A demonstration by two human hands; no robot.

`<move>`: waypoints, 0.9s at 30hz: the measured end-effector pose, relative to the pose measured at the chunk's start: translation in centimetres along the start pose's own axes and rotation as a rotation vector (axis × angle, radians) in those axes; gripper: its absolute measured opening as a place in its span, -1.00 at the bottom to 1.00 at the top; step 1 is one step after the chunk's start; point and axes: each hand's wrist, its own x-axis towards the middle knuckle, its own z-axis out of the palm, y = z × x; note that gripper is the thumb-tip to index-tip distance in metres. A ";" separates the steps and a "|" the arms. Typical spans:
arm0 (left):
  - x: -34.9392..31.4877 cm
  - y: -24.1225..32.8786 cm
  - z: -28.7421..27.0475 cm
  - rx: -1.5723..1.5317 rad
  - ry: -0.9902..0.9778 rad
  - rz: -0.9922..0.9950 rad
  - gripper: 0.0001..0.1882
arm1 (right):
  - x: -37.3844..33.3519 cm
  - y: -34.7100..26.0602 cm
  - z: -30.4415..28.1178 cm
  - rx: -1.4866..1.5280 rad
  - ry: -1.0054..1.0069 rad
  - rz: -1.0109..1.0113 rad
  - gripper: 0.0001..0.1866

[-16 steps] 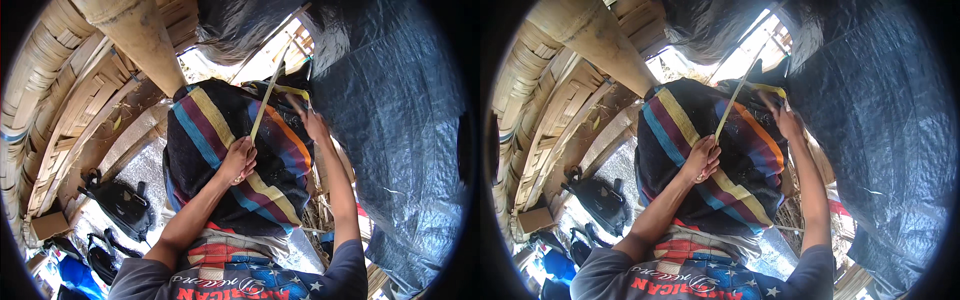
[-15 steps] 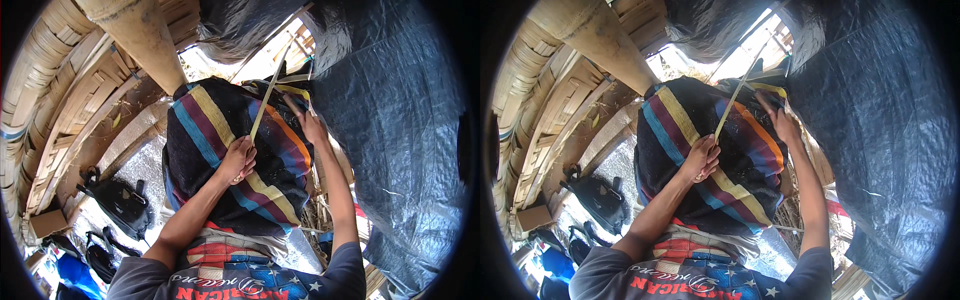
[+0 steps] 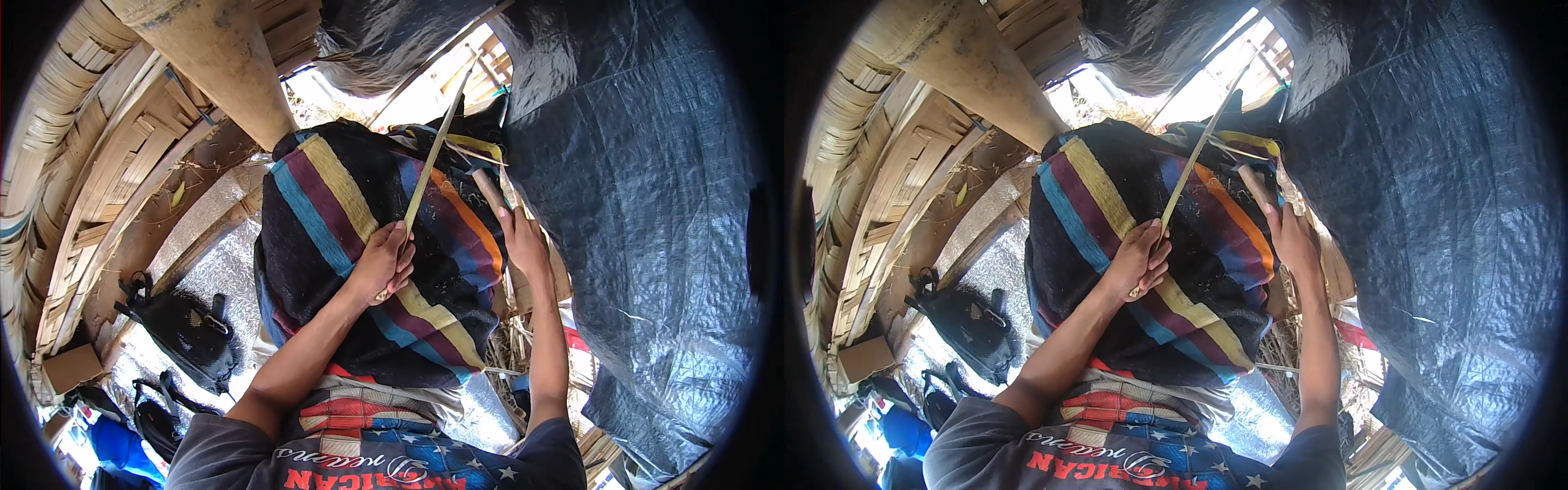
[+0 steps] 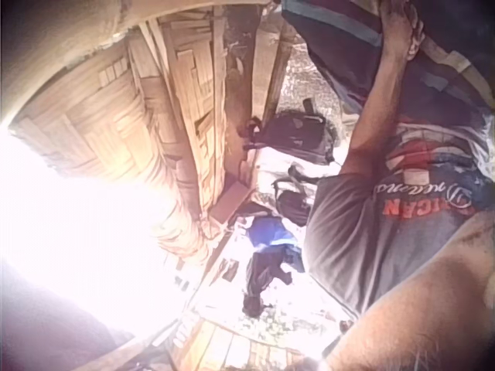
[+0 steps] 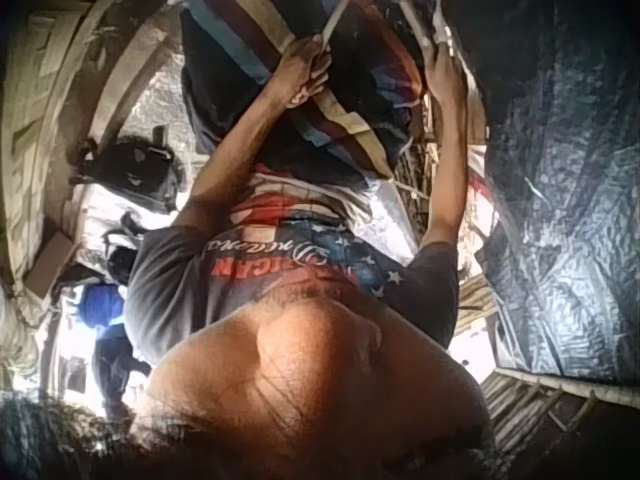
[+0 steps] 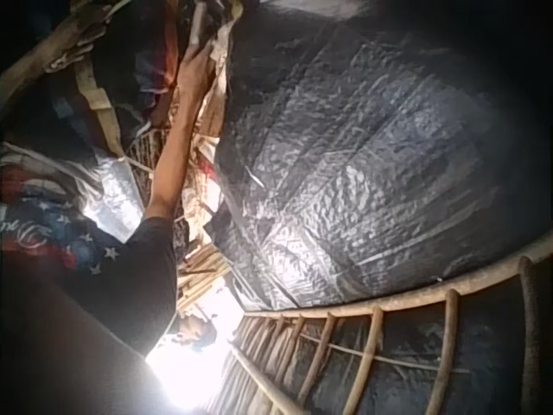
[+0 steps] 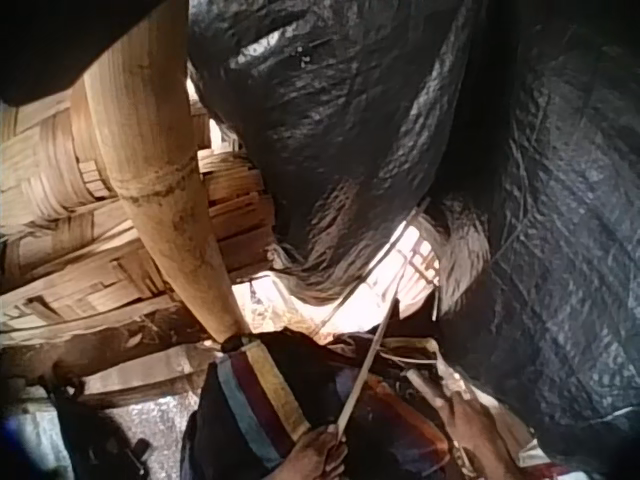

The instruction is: The person is using a curved knife to shave or peel a thin strip of bamboo.

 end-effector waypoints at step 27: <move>-0.1 -0.1 0.5 0.160 -0.029 0.091 -0.64 | -11.3 -0.9 0.8 0.039 0.081 -0.225 -0.53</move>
